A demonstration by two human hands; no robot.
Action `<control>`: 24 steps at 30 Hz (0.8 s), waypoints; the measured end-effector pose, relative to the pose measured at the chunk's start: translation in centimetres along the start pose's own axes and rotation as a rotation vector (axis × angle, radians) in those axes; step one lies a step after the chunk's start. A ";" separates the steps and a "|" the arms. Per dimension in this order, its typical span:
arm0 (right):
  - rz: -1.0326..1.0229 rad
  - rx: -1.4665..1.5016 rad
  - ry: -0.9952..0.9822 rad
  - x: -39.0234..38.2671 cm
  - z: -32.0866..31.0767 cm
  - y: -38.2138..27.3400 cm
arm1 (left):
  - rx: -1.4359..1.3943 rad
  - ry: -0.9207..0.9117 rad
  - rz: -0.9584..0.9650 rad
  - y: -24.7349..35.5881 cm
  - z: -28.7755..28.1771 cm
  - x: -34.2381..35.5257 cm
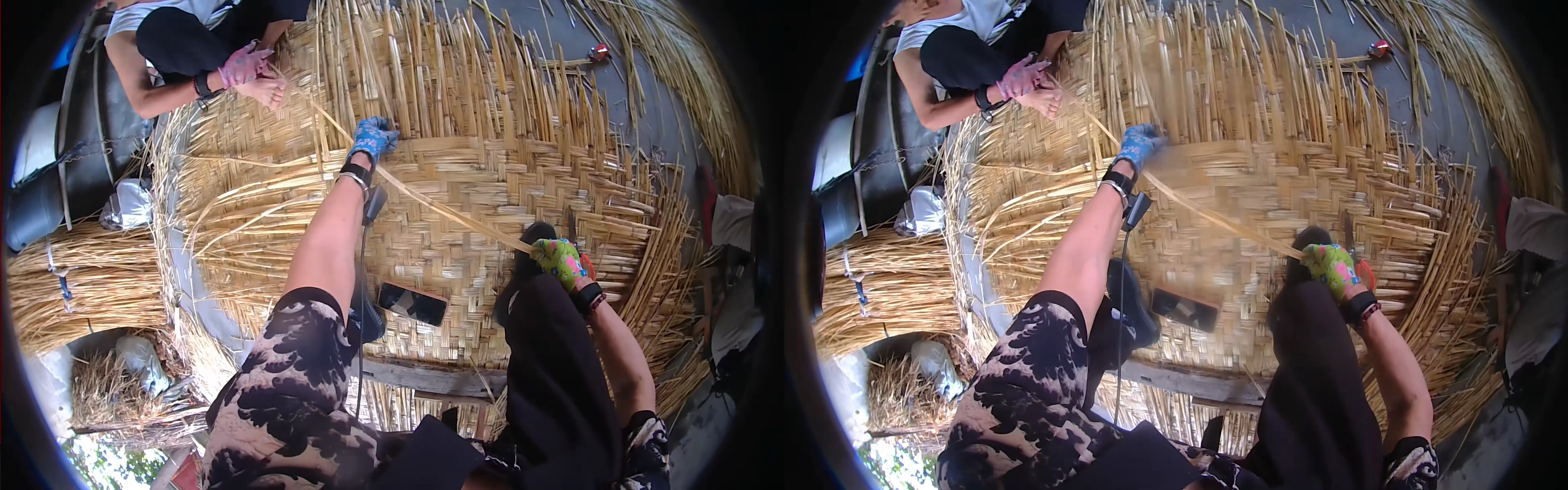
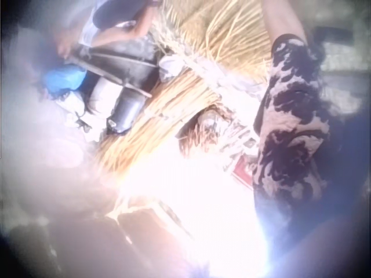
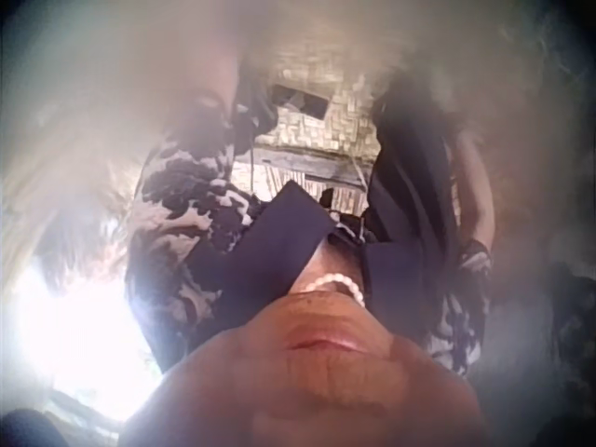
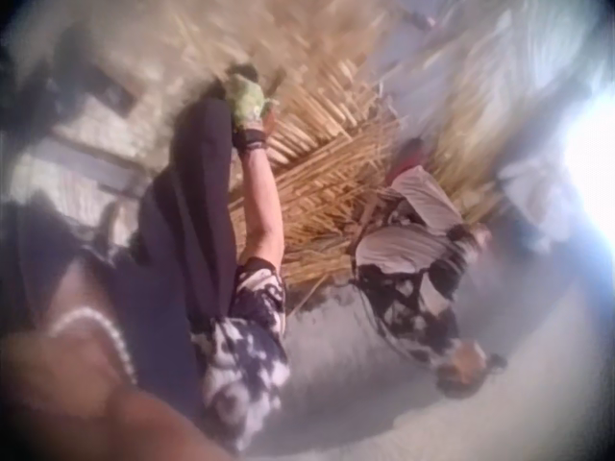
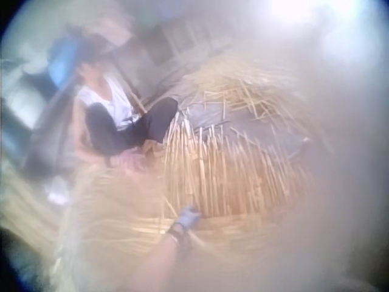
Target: Weaving strips of bamboo into a large mat on the floor.
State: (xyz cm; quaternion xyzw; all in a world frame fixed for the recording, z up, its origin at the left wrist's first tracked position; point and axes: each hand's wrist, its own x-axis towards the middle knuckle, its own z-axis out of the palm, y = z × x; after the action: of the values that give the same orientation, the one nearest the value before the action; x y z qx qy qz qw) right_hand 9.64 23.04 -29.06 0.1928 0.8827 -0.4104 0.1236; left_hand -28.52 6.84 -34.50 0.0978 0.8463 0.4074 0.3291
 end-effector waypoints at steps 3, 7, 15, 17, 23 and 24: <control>-0.056 -0.025 -0.020 0.4 0.2 0.4 | -0.029 0.042 0.045 -1.5 0.3 0.6; -0.022 -0.032 -0.063 -0.1 -0.4 0.8 | 0.332 0.118 0.220 -0.6 3.0 0.2; 0.032 0.022 -0.166 0.8 -0.4 -0.1 | 0.273 0.000 0.058 -1.7 1.5 1.5; 0.007 0.032 -0.132 0.6 0.2 1.3 | 0.107 0.097 0.217 -2.3 2.6 0.7; -0.013 0.007 -0.174 1.6 0.3 0.5 | 0.378 0.096 0.215 -2.7 1.9 -0.9; -0.033 0.056 -0.152 1.2 0.2 1.3 | 0.442 0.095 0.165 -2.0 2.5 -1.0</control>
State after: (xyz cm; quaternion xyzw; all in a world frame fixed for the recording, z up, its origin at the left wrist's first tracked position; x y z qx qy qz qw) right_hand 9.10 23.96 -30.48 0.1497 0.8619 -0.4505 0.1781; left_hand -25.96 6.70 -36.64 0.2170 0.9186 0.2417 0.2251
